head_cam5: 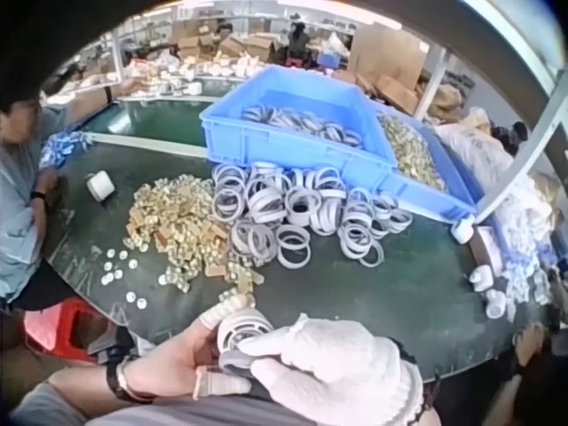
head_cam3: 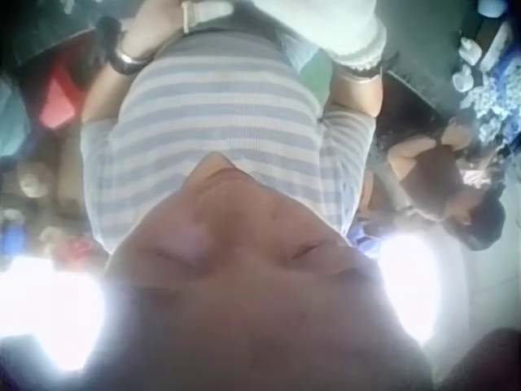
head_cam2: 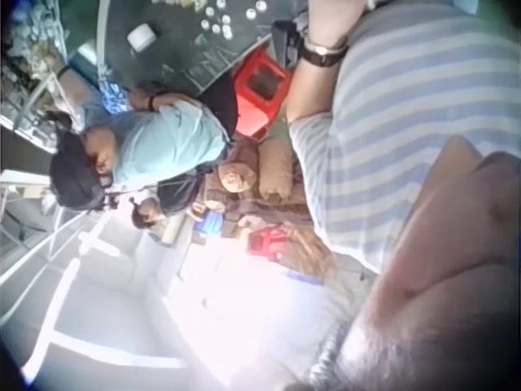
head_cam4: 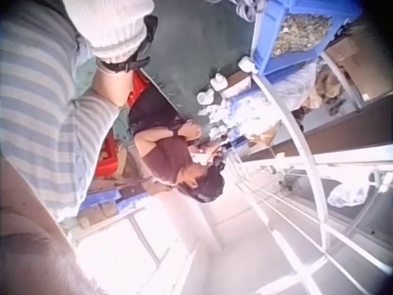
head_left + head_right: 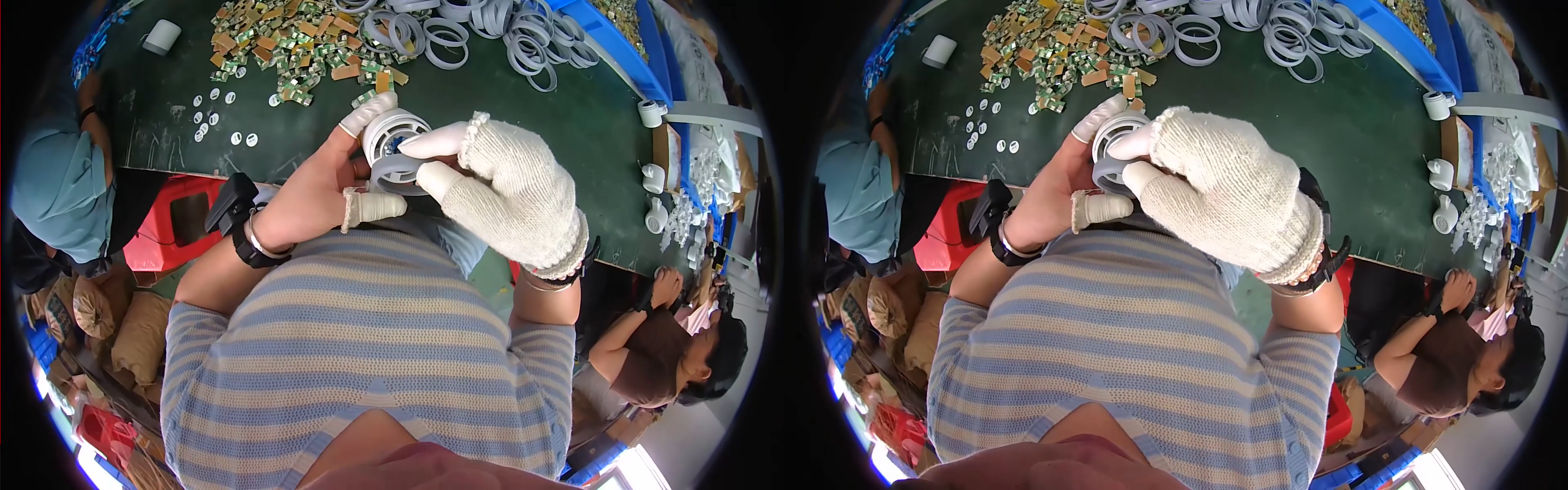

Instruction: Assembling small plastic and metal components at a factory workbench.

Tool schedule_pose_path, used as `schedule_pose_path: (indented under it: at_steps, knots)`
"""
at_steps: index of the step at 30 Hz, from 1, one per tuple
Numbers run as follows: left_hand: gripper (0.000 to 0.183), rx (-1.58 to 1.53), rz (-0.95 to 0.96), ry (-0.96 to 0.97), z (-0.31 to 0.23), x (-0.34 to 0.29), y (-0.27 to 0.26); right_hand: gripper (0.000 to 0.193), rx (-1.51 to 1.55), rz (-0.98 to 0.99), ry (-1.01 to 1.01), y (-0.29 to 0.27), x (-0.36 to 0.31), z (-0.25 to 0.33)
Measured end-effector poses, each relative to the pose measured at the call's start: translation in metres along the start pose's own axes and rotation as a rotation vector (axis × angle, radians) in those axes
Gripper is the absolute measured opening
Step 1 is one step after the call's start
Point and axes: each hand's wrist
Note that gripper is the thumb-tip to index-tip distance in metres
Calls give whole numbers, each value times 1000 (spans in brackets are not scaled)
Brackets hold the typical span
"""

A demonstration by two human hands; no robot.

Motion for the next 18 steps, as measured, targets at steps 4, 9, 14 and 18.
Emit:
schedule_pose_path:
  at_steps: [4, 9, 14, 18]
  knots:
    - [102, -14, -22, -4, 1, -3, 1, 17, 18, -23, -2, 5, 2, -1]
    - [92, -51, -64, 11, 4, -1, 8, 55, -247, -315, 0, 21, -10, -13]
    - [84, 95, 91, 148, 18, 4, 15, 62, -126, -204, 115, 44, -23, -26]
    - [83, 165, 151, 79, 19, 6, 15, 38, -132, -240, -1, 44, -28, -34]
Point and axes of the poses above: each hand's wrist, its own x-axis towards the middle knuckle, its own y-axis out of the palm, z = x × y, and after that the axes turned 14 degrees about -z, right-handed
